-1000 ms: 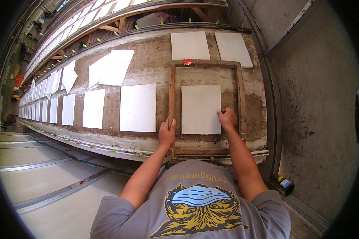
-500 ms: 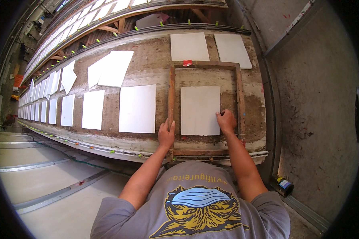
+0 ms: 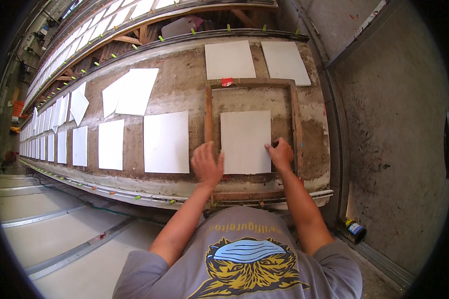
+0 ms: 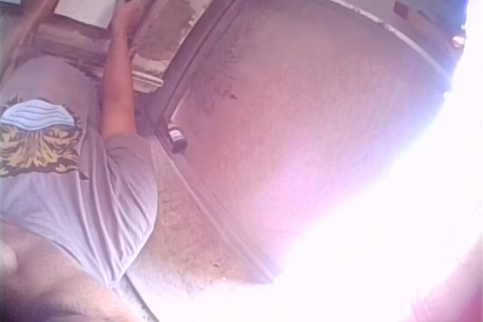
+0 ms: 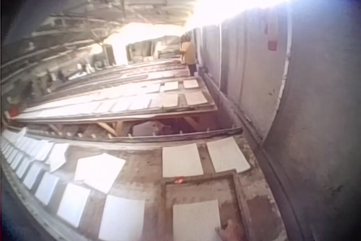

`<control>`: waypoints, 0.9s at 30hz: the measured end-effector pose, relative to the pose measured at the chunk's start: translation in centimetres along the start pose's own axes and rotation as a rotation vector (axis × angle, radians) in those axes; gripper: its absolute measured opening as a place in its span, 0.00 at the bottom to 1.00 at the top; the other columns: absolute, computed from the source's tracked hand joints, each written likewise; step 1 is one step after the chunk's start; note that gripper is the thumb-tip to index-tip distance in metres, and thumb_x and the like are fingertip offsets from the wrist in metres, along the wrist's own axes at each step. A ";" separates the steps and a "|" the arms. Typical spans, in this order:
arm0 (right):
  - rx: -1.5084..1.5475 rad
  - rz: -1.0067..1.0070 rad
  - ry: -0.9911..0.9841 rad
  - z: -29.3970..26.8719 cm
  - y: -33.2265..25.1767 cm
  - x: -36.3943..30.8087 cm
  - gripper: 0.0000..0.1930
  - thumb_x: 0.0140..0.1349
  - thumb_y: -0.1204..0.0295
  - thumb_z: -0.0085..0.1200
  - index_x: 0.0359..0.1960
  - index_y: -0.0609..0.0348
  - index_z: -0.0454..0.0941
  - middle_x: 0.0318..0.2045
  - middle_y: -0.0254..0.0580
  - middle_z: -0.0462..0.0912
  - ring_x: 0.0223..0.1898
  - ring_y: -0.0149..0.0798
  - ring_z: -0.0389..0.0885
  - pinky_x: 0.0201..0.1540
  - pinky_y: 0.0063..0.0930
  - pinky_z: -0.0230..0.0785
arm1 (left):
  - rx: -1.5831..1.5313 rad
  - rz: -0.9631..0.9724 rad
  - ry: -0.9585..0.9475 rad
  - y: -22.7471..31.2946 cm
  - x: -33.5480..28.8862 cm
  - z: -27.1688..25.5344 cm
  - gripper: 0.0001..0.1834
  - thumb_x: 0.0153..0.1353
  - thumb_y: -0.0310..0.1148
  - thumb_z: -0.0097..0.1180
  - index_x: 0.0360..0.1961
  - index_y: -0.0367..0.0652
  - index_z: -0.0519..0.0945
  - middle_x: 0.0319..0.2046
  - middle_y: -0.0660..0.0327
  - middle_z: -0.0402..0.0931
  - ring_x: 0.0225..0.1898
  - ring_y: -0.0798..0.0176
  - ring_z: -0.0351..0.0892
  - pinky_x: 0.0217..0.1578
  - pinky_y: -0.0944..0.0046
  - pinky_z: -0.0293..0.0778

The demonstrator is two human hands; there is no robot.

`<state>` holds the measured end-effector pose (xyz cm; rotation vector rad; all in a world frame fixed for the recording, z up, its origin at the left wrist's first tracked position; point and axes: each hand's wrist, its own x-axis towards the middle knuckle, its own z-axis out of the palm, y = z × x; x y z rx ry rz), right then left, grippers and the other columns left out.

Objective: The person places white rectangular tiles into a wooden frame on a conveyor belt, then moves the frame forward and repeats the process with additional tiles. The person handles the tiles by hand and positions them within the frame before advancing the frame along the belt.

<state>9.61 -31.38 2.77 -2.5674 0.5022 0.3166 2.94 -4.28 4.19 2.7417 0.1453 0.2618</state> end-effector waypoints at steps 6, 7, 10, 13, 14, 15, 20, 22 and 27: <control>-0.055 -0.098 0.083 0.4 -0.4 -0.4 0.26 0.57 0.58 0.69 0.54 0.55 0.77 0.56 0.48 0.80 0.58 0.53 0.77 0.55 0.50 0.71 | 0.121 0.160 -0.261 5.9 3.2 8.5 0.39 0.75 0.55 0.42 0.78 0.44 0.54 0.79 0.47 0.42 0.80 0.41 0.34 0.75 0.37 0.35; -0.064 -0.113 0.089 0.5 -0.3 -0.6 0.26 0.58 0.59 0.68 0.56 0.54 0.77 0.57 0.48 0.78 0.60 0.53 0.75 0.58 0.50 0.70 | 0.096 0.126 -0.301 6.5 3.7 9.3 0.40 0.75 0.56 0.40 0.79 0.44 0.51 0.80 0.47 0.38 0.81 0.41 0.31 0.76 0.37 0.32; -0.190 -0.482 0.323 2.5 0.7 -0.6 0.22 0.63 0.63 0.63 0.57 0.54 0.76 0.58 0.50 0.78 0.61 0.56 0.74 0.63 0.53 0.66 | 0.100 0.090 -0.362 6.4 3.8 9.5 0.41 0.76 0.58 0.37 0.80 0.45 0.49 0.81 0.47 0.34 0.81 0.39 0.27 0.76 0.38 0.28; -0.214 -0.609 0.121 5.6 0.0 -1.2 0.28 0.73 0.56 0.48 0.70 0.54 0.67 0.72 0.54 0.64 0.74 0.56 0.59 0.74 0.54 0.50 | 0.182 0.119 -0.411 6.1 3.8 10.1 0.39 0.76 0.54 0.36 0.80 0.45 0.48 0.81 0.47 0.33 0.80 0.35 0.26 0.76 0.37 0.28; -0.193 -0.660 0.060 6.4 -0.4 -1.2 0.30 0.74 0.54 0.45 0.73 0.53 0.64 0.75 0.54 0.60 0.77 0.55 0.55 0.76 0.54 0.47 | 0.222 0.126 -0.410 5.8 3.6 10.5 0.39 0.76 0.54 0.36 0.80 0.45 0.48 0.81 0.46 0.33 0.80 0.35 0.26 0.76 0.37 0.28; -0.262 -0.596 -0.019 6.9 -0.7 0.3 0.35 0.75 0.50 0.42 0.79 0.53 0.53 0.79 0.52 0.51 0.80 0.54 0.46 0.78 0.55 0.38 | 0.188 0.139 -0.409 5.8 3.4 10.4 0.38 0.76 0.53 0.37 0.80 0.44 0.49 0.80 0.45 0.35 0.80 0.34 0.27 0.75 0.36 0.29; -0.274 -0.374 0.099 5.8 -6.0 12.0 0.41 0.74 0.46 0.42 0.80 0.53 0.45 0.80 0.48 0.44 0.81 0.51 0.39 0.79 0.55 0.32 | 0.113 0.167 -0.396 6.0 4.0 9.5 0.37 0.76 0.50 0.40 0.79 0.43 0.53 0.79 0.43 0.39 0.79 0.32 0.32 0.75 0.34 0.33; -0.297 -0.374 0.113 6.0 -7.3 13.6 0.42 0.73 0.45 0.43 0.80 0.53 0.44 0.81 0.47 0.43 0.81 0.50 0.38 0.79 0.54 0.31 | 0.103 0.147 -0.374 6.1 4.5 9.6 0.36 0.76 0.50 0.39 0.79 0.44 0.53 0.80 0.45 0.39 0.79 0.33 0.32 0.75 0.34 0.34; -0.258 -0.479 0.134 6.1 -6.4 12.3 0.42 0.73 0.46 0.43 0.80 0.54 0.45 0.80 0.48 0.45 0.81 0.50 0.40 0.79 0.56 0.31 | 0.118 0.139 -0.390 5.9 4.2 9.8 0.37 0.76 0.49 0.37 0.80 0.43 0.49 0.81 0.49 0.34 0.80 0.38 0.30 0.76 0.37 0.33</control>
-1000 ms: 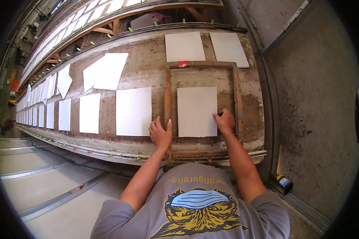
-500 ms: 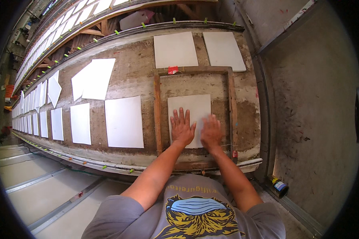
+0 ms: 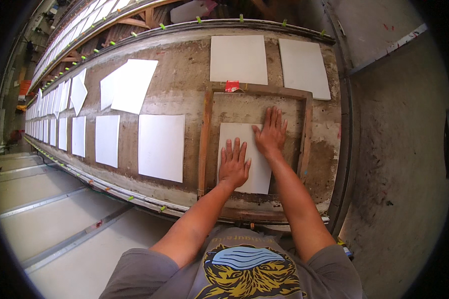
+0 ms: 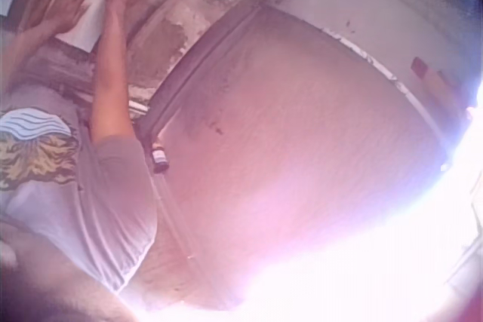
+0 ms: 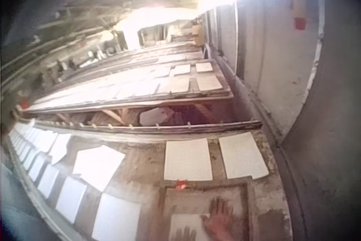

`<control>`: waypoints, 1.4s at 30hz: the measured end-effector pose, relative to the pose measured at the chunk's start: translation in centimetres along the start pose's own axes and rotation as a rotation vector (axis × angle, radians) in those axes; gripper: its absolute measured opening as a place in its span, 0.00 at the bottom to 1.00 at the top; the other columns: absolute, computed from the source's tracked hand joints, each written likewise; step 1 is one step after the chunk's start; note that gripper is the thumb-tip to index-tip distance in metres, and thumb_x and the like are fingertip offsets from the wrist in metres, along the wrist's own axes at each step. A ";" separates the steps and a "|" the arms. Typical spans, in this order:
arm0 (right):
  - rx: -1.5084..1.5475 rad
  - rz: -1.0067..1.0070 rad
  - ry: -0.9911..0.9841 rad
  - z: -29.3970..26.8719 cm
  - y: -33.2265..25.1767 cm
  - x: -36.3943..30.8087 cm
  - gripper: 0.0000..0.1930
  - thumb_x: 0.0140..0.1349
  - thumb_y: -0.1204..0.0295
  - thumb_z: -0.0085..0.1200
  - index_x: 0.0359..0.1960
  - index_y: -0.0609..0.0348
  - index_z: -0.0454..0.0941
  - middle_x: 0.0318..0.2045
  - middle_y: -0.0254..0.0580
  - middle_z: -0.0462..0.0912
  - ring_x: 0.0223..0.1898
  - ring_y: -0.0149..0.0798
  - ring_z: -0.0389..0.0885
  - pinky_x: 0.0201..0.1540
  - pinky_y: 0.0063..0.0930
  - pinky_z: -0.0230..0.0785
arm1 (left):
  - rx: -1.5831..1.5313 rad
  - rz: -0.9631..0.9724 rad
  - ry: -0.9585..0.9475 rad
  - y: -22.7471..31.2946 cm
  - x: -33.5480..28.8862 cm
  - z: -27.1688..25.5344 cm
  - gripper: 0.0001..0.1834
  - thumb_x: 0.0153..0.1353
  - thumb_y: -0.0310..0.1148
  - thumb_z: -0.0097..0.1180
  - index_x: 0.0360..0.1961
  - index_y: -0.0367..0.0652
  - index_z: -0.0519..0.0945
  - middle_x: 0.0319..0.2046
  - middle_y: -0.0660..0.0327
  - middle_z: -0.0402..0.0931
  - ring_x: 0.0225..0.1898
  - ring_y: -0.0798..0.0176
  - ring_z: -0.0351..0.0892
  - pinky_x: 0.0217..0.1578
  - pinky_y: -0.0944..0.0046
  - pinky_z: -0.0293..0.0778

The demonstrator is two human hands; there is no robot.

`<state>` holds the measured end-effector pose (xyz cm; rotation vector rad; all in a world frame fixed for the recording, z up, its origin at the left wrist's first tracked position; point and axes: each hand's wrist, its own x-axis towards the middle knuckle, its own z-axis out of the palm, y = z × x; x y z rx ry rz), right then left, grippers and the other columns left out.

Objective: The person places white rectangular tiles into a wooden frame on a conveyor belt, then moves the frame forward and repeats the process with additional tiles. The person handles the tiles by hand and positions them within the frame before advancing the frame along the belt.

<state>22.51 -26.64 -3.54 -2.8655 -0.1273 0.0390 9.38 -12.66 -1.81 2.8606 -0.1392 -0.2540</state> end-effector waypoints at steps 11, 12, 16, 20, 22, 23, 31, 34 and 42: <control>0.002 -0.102 -0.104 -1.6 -0.9 -1.8 0.38 0.74 0.52 0.44 0.78 0.59 0.50 0.80 0.51 0.47 0.80 0.53 0.42 0.79 0.54 0.35 | -0.110 0.005 0.104 -0.2 -0.5 -0.1 0.33 0.74 0.43 0.39 0.76 0.37 0.58 0.79 0.50 0.46 0.80 0.42 0.41 0.76 0.43 0.41; 0.008 -0.116 -0.075 -1.2 -0.9 -1.2 0.38 0.74 0.52 0.43 0.78 0.58 0.50 0.79 0.51 0.48 0.80 0.54 0.43 0.79 0.54 0.35 | -0.132 0.022 0.140 -0.3 -0.5 -0.2 0.32 0.74 0.41 0.41 0.74 0.35 0.60 0.78 0.47 0.49 0.79 0.40 0.43 0.76 0.42 0.44; -0.018 -0.260 -0.118 -1.4 -0.4 -2.6 0.36 0.75 0.52 0.42 0.79 0.54 0.51 0.79 0.48 0.49 0.80 0.52 0.44 0.79 0.52 0.36 | -0.197 -0.064 0.319 -0.2 -1.0 1.0 0.29 0.72 0.37 0.47 0.70 0.32 0.64 0.71 0.40 0.58 0.74 0.34 0.52 0.73 0.42 0.51; -0.010 -0.577 -0.208 -0.4 -0.2 -10.1 0.34 0.74 0.54 0.43 0.78 0.52 0.54 0.79 0.43 0.52 0.79 0.48 0.49 0.78 0.52 0.42 | -0.393 -0.084 0.458 -1.1 -1.5 2.4 0.36 0.72 0.50 0.49 0.70 0.34 0.61 0.66 0.39 0.61 0.72 0.33 0.55 0.72 0.40 0.54; -0.012 -0.656 -0.222 -0.3 -1.0 -8.3 0.34 0.75 0.54 0.41 0.79 0.50 0.53 0.79 0.41 0.53 0.79 0.45 0.50 0.79 0.50 0.39 | -0.393 -0.051 0.466 -1.0 -1.6 2.0 0.42 0.69 0.58 0.50 0.70 0.34 0.59 0.67 0.38 0.59 0.72 0.32 0.55 0.71 0.40 0.54; -0.012 -0.691 -0.226 -0.1 -1.7 -6.7 0.34 0.75 0.53 0.40 0.79 0.49 0.52 0.79 0.40 0.53 0.79 0.43 0.50 0.79 0.49 0.38 | -0.392 -0.030 0.469 -1.0 -1.6 1.8 0.45 0.68 0.62 0.50 0.71 0.34 0.58 0.68 0.38 0.58 0.72 0.32 0.54 0.71 0.40 0.55; 0.028 -0.614 -0.076 1.8 -5.7 -1.4 0.36 0.73 0.53 0.41 0.78 0.54 0.52 0.79 0.42 0.51 0.80 0.43 0.48 0.79 0.49 0.39 | -0.458 -0.070 0.430 -1.1 -1.7 2.0 0.57 0.62 0.75 0.47 0.71 0.34 0.54 0.69 0.35 0.51 0.70 0.32 0.55 0.69 0.38 0.56; -0.068 -0.695 -0.138 1.5 -4.2 -5.8 0.36 0.73 0.53 0.42 0.79 0.53 0.52 0.80 0.41 0.51 0.80 0.43 0.48 0.79 0.49 0.40 | -0.503 -0.100 0.447 -1.3 -1.6 2.8 0.58 0.61 0.76 0.47 0.72 0.35 0.54 0.69 0.35 0.51 0.70 0.32 0.55 0.69 0.38 0.56; 0.066 -0.604 -0.108 0.9 -7.3 -0.3 0.36 0.73 0.52 0.43 0.78 0.55 0.54 0.78 0.45 0.55 0.80 0.45 0.47 0.79 0.48 0.41 | -0.465 -0.059 0.465 -1.4 -1.1 2.1 0.59 0.60 0.77 0.48 0.72 0.36 0.52 0.69 0.35 0.51 0.72 0.33 0.53 0.70 0.39 0.55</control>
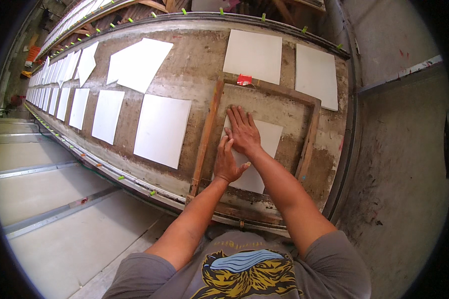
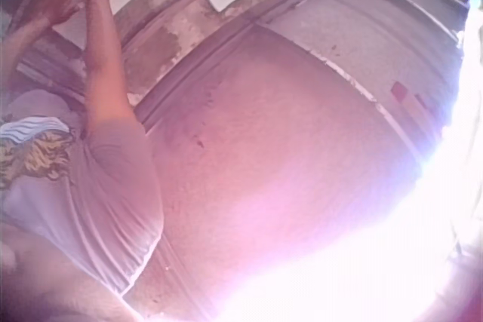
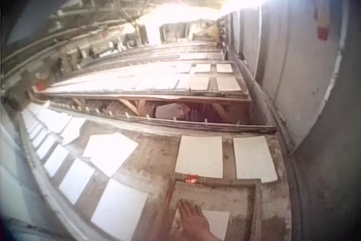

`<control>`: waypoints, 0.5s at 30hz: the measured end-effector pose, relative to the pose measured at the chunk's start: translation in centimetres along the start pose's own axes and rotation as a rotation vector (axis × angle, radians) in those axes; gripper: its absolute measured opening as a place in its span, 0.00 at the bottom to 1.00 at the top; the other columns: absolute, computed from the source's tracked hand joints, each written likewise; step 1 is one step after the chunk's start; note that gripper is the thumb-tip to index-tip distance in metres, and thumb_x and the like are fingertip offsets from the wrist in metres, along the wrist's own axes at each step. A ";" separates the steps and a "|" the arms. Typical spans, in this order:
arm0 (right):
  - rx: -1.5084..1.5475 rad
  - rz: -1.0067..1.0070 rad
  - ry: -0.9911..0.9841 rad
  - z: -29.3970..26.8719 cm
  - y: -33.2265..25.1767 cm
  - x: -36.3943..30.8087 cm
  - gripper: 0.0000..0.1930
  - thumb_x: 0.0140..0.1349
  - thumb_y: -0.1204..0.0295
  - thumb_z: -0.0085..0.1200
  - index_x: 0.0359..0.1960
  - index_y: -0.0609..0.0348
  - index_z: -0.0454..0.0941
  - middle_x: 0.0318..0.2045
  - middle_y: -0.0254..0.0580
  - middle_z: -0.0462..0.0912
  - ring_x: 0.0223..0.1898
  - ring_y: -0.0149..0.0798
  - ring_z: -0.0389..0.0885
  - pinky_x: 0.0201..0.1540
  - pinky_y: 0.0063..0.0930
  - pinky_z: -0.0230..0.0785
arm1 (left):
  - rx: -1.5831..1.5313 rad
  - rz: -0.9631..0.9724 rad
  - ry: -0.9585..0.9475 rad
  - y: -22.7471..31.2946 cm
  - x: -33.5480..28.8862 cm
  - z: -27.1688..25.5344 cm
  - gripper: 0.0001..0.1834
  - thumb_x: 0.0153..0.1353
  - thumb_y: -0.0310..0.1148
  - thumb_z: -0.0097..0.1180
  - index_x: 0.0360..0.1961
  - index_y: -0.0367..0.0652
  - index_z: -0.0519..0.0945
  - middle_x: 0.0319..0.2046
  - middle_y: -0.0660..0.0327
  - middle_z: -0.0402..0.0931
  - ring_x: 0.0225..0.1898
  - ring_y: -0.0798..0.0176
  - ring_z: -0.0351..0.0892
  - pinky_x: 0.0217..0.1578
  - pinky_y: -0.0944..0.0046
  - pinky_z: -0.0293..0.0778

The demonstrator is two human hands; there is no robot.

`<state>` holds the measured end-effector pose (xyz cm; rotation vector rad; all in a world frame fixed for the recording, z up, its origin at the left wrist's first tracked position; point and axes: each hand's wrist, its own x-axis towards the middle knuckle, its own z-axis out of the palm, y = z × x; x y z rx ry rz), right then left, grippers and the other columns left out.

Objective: The person places white rectangular tiles into a wooden frame on a conveyor belt, then moves the frame forward and repeats the process with additional tiles. The person handles the tiles by hand and positions them within the frame before advancing the frame along the belt.

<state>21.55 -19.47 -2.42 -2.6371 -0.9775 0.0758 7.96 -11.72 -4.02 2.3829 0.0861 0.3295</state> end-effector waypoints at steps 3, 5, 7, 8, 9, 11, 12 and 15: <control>-0.011 0.045 -0.016 0.3 0.0 -1.4 0.37 0.74 0.52 0.42 0.79 0.55 0.49 0.79 0.46 0.50 0.80 0.47 0.45 0.80 0.47 0.38 | -0.048 -0.058 -0.011 0.5 0.0 -0.1 0.59 0.60 0.77 0.48 0.72 0.35 0.52 0.70 0.35 0.51 0.72 0.32 0.53 0.70 0.39 0.55; -0.042 0.056 -0.039 1.3 -1.0 -5.6 0.39 0.73 0.51 0.43 0.79 0.55 0.48 0.80 0.47 0.49 0.80 0.47 0.45 0.80 0.47 0.38 | -0.045 -0.046 0.013 -0.1 -0.2 0.1 0.58 0.60 0.77 0.48 0.72 0.35 0.53 0.70 0.36 0.50 0.72 0.33 0.53 0.70 0.39 0.54; -0.025 0.069 -0.103 0.8 -1.0 -8.3 0.40 0.73 0.50 0.45 0.80 0.55 0.48 0.80 0.48 0.49 0.81 0.48 0.44 0.80 0.48 0.38 | -0.020 -0.036 0.013 -0.4 -0.5 0.3 0.58 0.59 0.75 0.51 0.71 0.35 0.54 0.71 0.37 0.50 0.73 0.33 0.52 0.71 0.40 0.55; 0.011 0.071 -0.154 -0.2 -0.4 -9.2 0.40 0.72 0.50 0.45 0.80 0.55 0.48 0.80 0.48 0.48 0.81 0.48 0.44 0.80 0.48 0.37 | 0.008 -0.034 0.006 -0.4 -0.6 0.3 0.58 0.58 0.74 0.53 0.71 0.35 0.55 0.71 0.37 0.50 0.73 0.33 0.51 0.70 0.41 0.56; 0.049 0.070 -0.202 -0.9 0.0 -9.8 0.41 0.72 0.49 0.46 0.80 0.55 0.47 0.80 0.48 0.48 0.81 0.48 0.43 0.80 0.48 0.37 | 0.041 -0.032 0.000 -0.4 -0.7 0.1 0.57 0.57 0.73 0.55 0.71 0.35 0.55 0.71 0.38 0.50 0.73 0.33 0.51 0.70 0.41 0.57; 0.005 0.179 -0.163 -1.3 2.2 -7.3 0.42 0.71 0.48 0.48 0.79 0.56 0.48 0.80 0.49 0.48 0.81 0.49 0.43 0.80 0.50 0.38 | 0.024 -0.022 -0.024 0.0 -0.4 -0.4 0.57 0.60 0.75 0.50 0.71 0.34 0.56 0.71 0.37 0.50 0.73 0.33 0.52 0.71 0.41 0.55; -0.006 0.235 -0.112 -1.9 3.3 -5.5 0.42 0.71 0.48 0.47 0.79 0.57 0.49 0.80 0.49 0.48 0.81 0.49 0.44 0.79 0.50 0.38 | 0.017 -0.017 -0.032 0.1 -0.3 -0.5 0.56 0.61 0.75 0.47 0.71 0.33 0.56 0.71 0.37 0.50 0.72 0.33 0.53 0.71 0.40 0.55; -0.015 0.286 0.005 -2.2 4.7 -3.0 0.41 0.71 0.48 0.47 0.79 0.57 0.50 0.79 0.49 0.49 0.80 0.50 0.43 0.79 0.51 0.39 | -0.005 -0.016 -0.039 0.4 -0.2 -0.1 0.56 0.62 0.75 0.47 0.70 0.33 0.56 0.70 0.38 0.51 0.72 0.32 0.52 0.71 0.40 0.55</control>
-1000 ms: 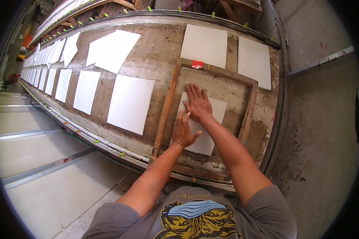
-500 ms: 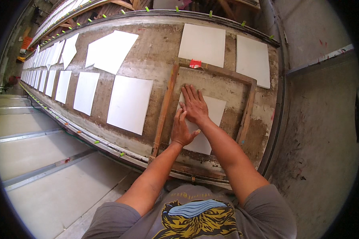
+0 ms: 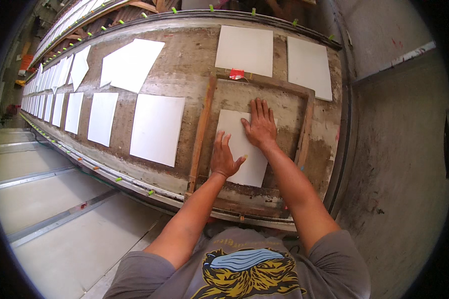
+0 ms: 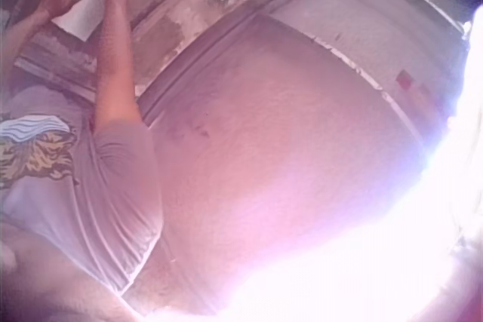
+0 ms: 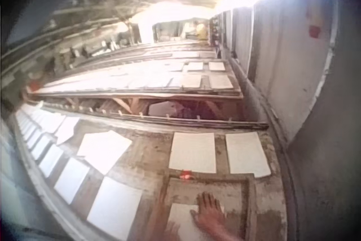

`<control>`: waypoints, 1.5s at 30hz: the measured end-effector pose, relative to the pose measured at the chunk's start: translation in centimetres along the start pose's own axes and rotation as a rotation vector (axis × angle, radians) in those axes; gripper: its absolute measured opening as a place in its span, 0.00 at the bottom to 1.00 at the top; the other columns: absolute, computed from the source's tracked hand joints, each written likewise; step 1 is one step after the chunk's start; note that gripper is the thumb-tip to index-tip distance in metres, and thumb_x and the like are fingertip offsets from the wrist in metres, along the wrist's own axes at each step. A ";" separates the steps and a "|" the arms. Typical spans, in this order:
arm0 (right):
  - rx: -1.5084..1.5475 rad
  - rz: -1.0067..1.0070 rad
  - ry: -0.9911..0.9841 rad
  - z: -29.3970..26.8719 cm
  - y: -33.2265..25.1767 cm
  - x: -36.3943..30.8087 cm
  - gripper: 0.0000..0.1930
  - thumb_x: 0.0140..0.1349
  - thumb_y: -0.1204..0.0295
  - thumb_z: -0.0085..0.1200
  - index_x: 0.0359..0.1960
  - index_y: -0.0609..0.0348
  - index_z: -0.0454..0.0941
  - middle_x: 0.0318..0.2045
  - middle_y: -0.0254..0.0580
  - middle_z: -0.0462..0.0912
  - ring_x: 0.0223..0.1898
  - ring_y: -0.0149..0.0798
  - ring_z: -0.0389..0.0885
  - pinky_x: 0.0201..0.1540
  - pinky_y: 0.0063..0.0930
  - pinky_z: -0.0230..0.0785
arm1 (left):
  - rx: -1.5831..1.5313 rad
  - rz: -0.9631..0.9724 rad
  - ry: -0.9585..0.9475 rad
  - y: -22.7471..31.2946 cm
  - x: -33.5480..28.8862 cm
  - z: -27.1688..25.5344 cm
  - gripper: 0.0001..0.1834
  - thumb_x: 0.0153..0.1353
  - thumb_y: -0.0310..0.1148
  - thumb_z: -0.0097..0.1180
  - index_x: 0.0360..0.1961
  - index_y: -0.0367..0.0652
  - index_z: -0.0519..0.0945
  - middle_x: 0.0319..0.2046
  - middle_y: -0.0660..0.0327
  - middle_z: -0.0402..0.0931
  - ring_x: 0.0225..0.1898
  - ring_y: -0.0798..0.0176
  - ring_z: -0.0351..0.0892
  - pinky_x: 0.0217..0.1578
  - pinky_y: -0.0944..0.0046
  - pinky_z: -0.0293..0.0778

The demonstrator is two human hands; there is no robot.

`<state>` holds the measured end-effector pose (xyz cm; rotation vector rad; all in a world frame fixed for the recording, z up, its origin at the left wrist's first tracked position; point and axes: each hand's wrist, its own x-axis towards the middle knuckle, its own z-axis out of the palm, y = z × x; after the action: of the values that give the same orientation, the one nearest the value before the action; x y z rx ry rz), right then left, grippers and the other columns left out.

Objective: The person places white rectangular tiles into a wooden frame on a conveyor belt, then moves the frame forward and repeats the process with additional tiles. The person handles the tiles by hand and positions them within the frame before advancing the frame along the belt.

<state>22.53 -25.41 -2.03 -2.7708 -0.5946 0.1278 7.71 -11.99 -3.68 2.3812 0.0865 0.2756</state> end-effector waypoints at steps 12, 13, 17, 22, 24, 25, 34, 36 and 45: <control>0.051 -0.176 -0.072 -2.4 1.6 -15.6 0.36 0.68 0.50 0.55 0.72 0.56 0.64 0.74 0.50 0.62 0.76 0.51 0.58 0.77 0.51 0.47 | -0.044 0.125 0.000 -0.9 0.2 -0.9 0.41 0.65 0.55 0.61 0.68 0.37 0.63 0.65 0.41 0.62 0.72 0.35 0.56 0.70 0.43 0.59; 0.023 -0.148 0.148 -2.5 3.7 -16.0 0.33 0.67 0.52 0.58 0.67 0.58 0.69 0.71 0.54 0.67 0.73 0.54 0.64 0.73 0.51 0.54 | -0.091 0.121 -0.036 -0.5 0.4 -1.8 0.40 0.65 0.53 0.61 0.67 0.37 0.64 0.64 0.42 0.63 0.71 0.36 0.59 0.70 0.44 0.59; 0.238 0.387 0.164 -9.7 8.8 -18.0 0.35 0.68 0.46 0.55 0.66 0.60 0.68 0.64 0.63 0.73 0.67 0.60 0.70 0.65 0.53 0.65 | 0.141 0.135 0.037 0.6 0.2 -8.3 0.34 0.67 0.49 0.62 0.64 0.38 0.68 0.62 0.43 0.67 0.67 0.37 0.65 0.67 0.45 0.63; 0.343 0.630 -0.109 -9.9 8.5 -19.4 0.44 0.64 0.40 0.57 0.69 0.65 0.62 0.55 0.68 0.79 0.57 0.65 0.79 0.58 0.55 0.72 | 0.194 -0.484 -0.039 -1.9 -2.4 -12.2 0.34 0.71 0.58 0.52 0.62 0.38 0.71 0.61 0.41 0.70 0.64 0.38 0.70 0.60 0.44 0.69; 0.245 0.606 -0.094 -8.7 7.5 -19.6 0.47 0.63 0.42 0.60 0.71 0.66 0.58 0.54 0.70 0.80 0.54 0.66 0.82 0.57 0.55 0.73 | 0.196 -0.484 -0.160 -2.7 -3.2 -12.1 0.36 0.72 0.60 0.49 0.62 0.37 0.70 0.58 0.40 0.74 0.60 0.38 0.73 0.57 0.44 0.71; 0.232 0.610 -0.112 -8.7 7.2 -19.6 0.47 0.64 0.44 0.60 0.72 0.66 0.56 0.54 0.70 0.79 0.54 0.66 0.81 0.57 0.56 0.73 | 0.198 -0.486 -0.221 -3.0 -3.4 -12.1 0.36 0.72 0.61 0.48 0.62 0.36 0.70 0.56 0.39 0.75 0.59 0.38 0.75 0.56 0.43 0.72; 0.131 0.598 -0.137 -8.2 8.0 -19.7 0.40 0.67 0.58 0.58 0.73 0.68 0.54 0.54 0.67 0.81 0.53 0.65 0.82 0.55 0.56 0.74 | 0.136 -0.393 -0.123 -4.6 -3.8 -10.9 0.30 0.73 0.56 0.49 0.57 0.38 0.71 0.49 0.40 0.80 0.52 0.35 0.79 0.51 0.41 0.73; 0.128 0.517 -0.017 -7.1 9.7 -19.9 0.40 0.67 0.59 0.58 0.73 0.68 0.55 0.53 0.66 0.81 0.53 0.65 0.82 0.55 0.56 0.74 | 0.085 -0.361 -0.112 -4.9 -3.3 -10.9 0.29 0.73 0.55 0.49 0.56 0.38 0.72 0.48 0.40 0.80 0.51 0.34 0.79 0.50 0.41 0.73; 0.020 0.438 0.133 -15.1 8.7 -18.1 0.37 0.65 0.61 0.60 0.70 0.69 0.60 0.50 0.69 0.82 0.52 0.65 0.82 0.54 0.52 0.75 | -0.099 -0.278 0.020 0.2 -1.3 -14.7 0.25 0.72 0.51 0.54 0.49 0.35 0.73 0.42 0.40 0.80 0.46 0.35 0.80 0.46 0.44 0.74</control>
<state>11.61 -44.58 10.00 -2.8162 0.0518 0.0424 3.17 -2.56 6.78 2.2352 0.4012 0.1667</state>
